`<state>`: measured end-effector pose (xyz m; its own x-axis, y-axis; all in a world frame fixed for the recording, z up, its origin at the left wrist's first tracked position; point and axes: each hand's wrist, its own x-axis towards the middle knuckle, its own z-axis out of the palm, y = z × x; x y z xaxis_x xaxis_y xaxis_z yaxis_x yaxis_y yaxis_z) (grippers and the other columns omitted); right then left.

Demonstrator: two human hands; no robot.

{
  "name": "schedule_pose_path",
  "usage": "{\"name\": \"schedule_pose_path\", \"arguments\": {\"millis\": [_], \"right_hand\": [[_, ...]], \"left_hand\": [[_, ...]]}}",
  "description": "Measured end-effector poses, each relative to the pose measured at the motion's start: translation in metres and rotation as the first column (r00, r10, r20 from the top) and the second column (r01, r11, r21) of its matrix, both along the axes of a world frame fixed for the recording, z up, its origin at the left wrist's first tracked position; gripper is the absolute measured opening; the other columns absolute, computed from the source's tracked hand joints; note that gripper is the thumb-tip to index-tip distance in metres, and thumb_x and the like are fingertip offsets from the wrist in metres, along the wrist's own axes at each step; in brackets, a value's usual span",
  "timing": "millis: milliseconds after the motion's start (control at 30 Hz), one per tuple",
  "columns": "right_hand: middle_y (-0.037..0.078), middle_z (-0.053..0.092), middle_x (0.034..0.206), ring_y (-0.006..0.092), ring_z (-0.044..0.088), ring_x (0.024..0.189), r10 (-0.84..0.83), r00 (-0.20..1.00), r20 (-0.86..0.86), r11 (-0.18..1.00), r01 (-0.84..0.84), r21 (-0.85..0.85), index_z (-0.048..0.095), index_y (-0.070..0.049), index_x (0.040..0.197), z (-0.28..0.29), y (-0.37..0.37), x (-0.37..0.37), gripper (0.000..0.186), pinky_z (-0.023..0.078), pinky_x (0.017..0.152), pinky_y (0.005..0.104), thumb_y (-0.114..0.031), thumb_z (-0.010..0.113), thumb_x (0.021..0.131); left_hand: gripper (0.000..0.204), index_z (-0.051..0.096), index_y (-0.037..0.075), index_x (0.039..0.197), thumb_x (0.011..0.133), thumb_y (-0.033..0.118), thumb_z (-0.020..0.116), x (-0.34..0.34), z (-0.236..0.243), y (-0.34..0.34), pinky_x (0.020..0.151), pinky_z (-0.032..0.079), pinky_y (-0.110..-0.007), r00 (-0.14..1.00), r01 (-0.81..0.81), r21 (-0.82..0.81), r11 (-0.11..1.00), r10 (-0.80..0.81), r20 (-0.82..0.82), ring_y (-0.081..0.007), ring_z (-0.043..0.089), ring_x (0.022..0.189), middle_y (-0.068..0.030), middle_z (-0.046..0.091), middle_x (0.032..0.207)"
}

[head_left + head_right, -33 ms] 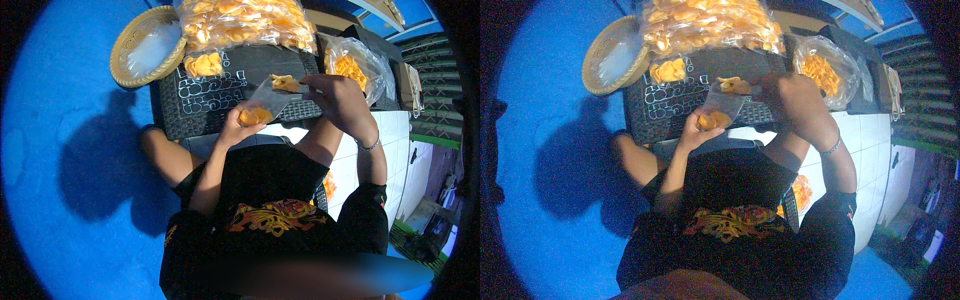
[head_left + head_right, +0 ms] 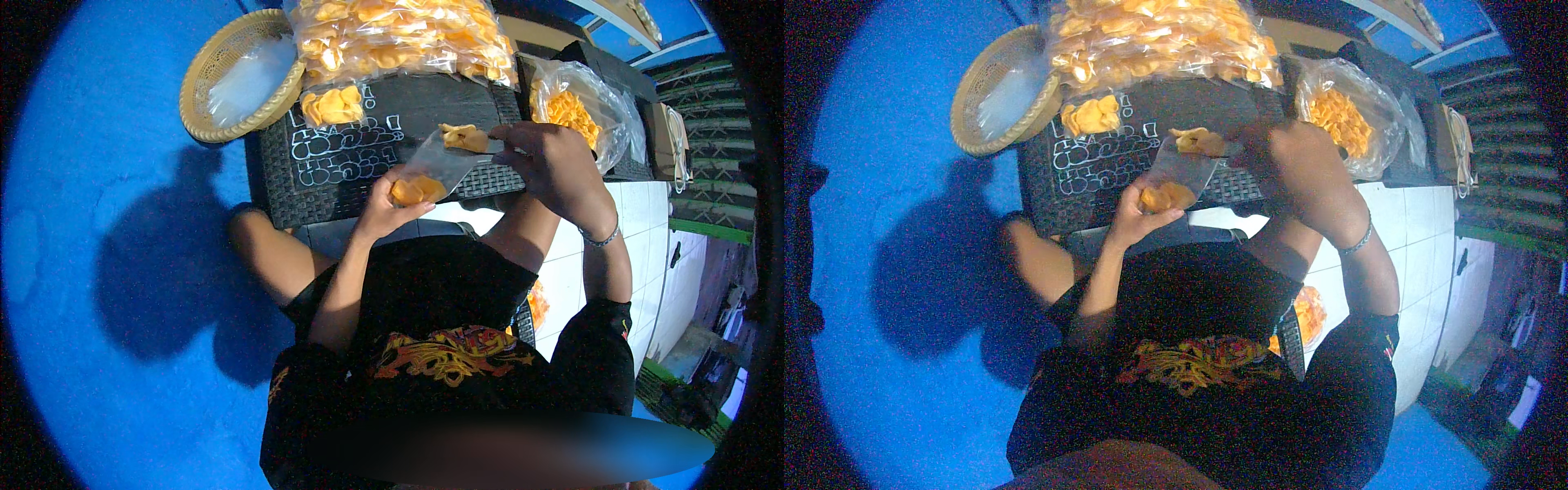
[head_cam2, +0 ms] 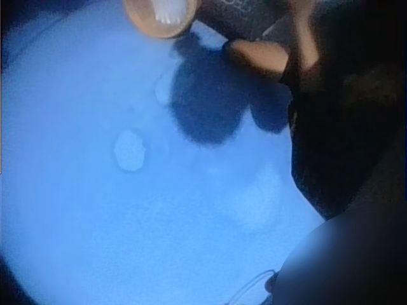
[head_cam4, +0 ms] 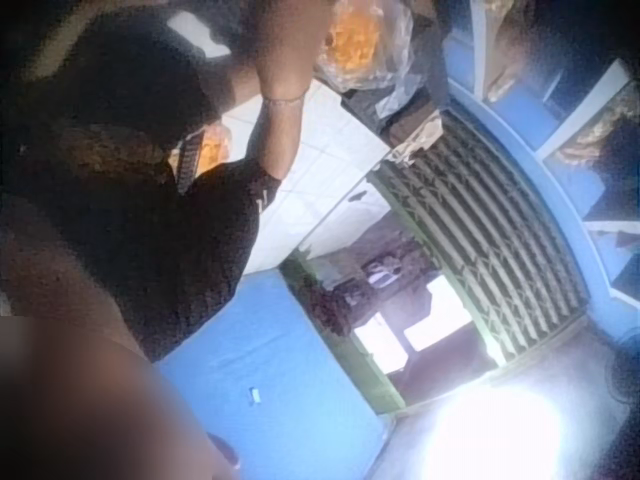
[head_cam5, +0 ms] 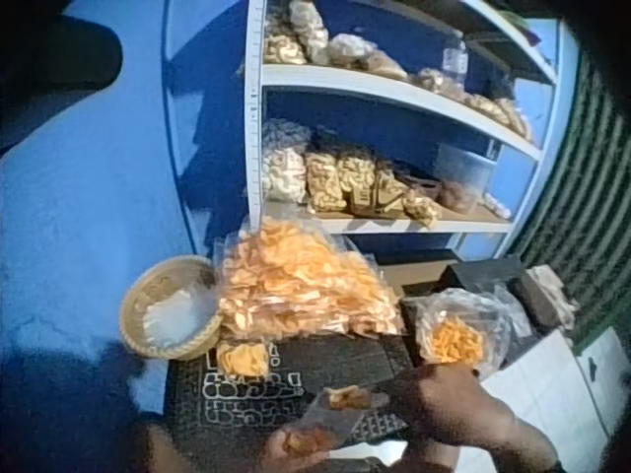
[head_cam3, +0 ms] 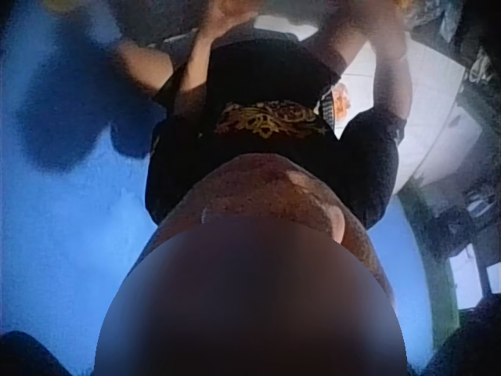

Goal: The person scoops yellow snack chips from a large bag into small clear plastic bags using a metal scoop. They then fold and seal each small bag and place it on a stack of completed packages.

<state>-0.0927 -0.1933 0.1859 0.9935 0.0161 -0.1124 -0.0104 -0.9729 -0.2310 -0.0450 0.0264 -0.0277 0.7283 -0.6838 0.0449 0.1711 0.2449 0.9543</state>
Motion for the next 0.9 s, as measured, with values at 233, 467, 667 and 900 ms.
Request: {"name": "schedule_pose_path", "arguments": {"millis": [233, 467, 667, 900], "right_hand": [[0.014, 0.067, 0.097, 0.0317, 0.066, 0.083, 0.124, 0.992, 0.025, 0.992, -0.124, -0.008, 0.066, -0.011, 0.112, 0.002, 0.003, -0.003, 0.034, 0.052, 0.073, 0.0382, -0.014, 0.069, 0.079], [0.011, 0.068, 0.093, 0.0229, 0.066, 0.082, -0.031, 0.992, 0.123, 0.991, 0.014, 0.136, 0.063, -0.006, 0.116, 0.004, -0.016, -0.012, 0.035, 0.051, 0.073, 0.0334, -0.01, 0.067, 0.081], [0.011, 0.069, 0.092, 0.0148, 0.064, 0.076, -0.472, 0.789, 0.392, 0.878, 0.462, 0.128, 0.062, -0.001, 0.116, -0.002, -0.092, -0.022, 0.034, 0.05, 0.069, 0.0298, -0.021, 0.063, 0.089], [0.023, 0.066, 0.092, 0.0383, 0.065, 0.088, -0.642, 0.706, 0.298, 0.69, 0.702, -0.177, 0.066, -0.004, 0.1, -0.065, -0.172, -0.035, 0.037, 0.05, 0.073, 0.0442, -0.038, 0.063, 0.085]], "left_hand": [[0.055, 0.052, 0.002, 0.12, 0.073, 0.009, 0.079, 0.001, -0.004, -0.001, 0.091, 0.049, -0.031, 0.998, 0.007, -0.002, 1.0, -0.007, 0.06, -0.0149, 0.058, 0.103, -0.0071, 0.059, 0.112], [0.051, 0.052, 0.002, 0.12, 0.076, 0.008, 0.077, -0.001, -0.005, 0.002, 0.09, 0.049, -0.031, 0.998, -0.011, -0.011, 1.0, 0.01, -0.06, -0.0141, 0.059, 0.1, -0.0061, 0.059, 0.112], [0.047, 0.048, 0.0, 0.124, 0.083, 0.007, 0.07, 0.005, -0.012, 0.002, 0.077, 0.057, -0.031, 0.988, -0.047, -0.072, 0.996, 0.036, -0.153, -0.0176, 0.061, 0.101, -0.0085, 0.059, 0.113], [0.041, 0.047, 0.001, 0.125, 0.089, 0.013, 0.064, 0.0, -0.009, -0.001, 0.07, 0.06, -0.032, 0.939, -0.115, -0.117, 0.987, 0.069, -0.338, -0.019, 0.063, 0.097, -0.0098, 0.058, 0.114]]}}
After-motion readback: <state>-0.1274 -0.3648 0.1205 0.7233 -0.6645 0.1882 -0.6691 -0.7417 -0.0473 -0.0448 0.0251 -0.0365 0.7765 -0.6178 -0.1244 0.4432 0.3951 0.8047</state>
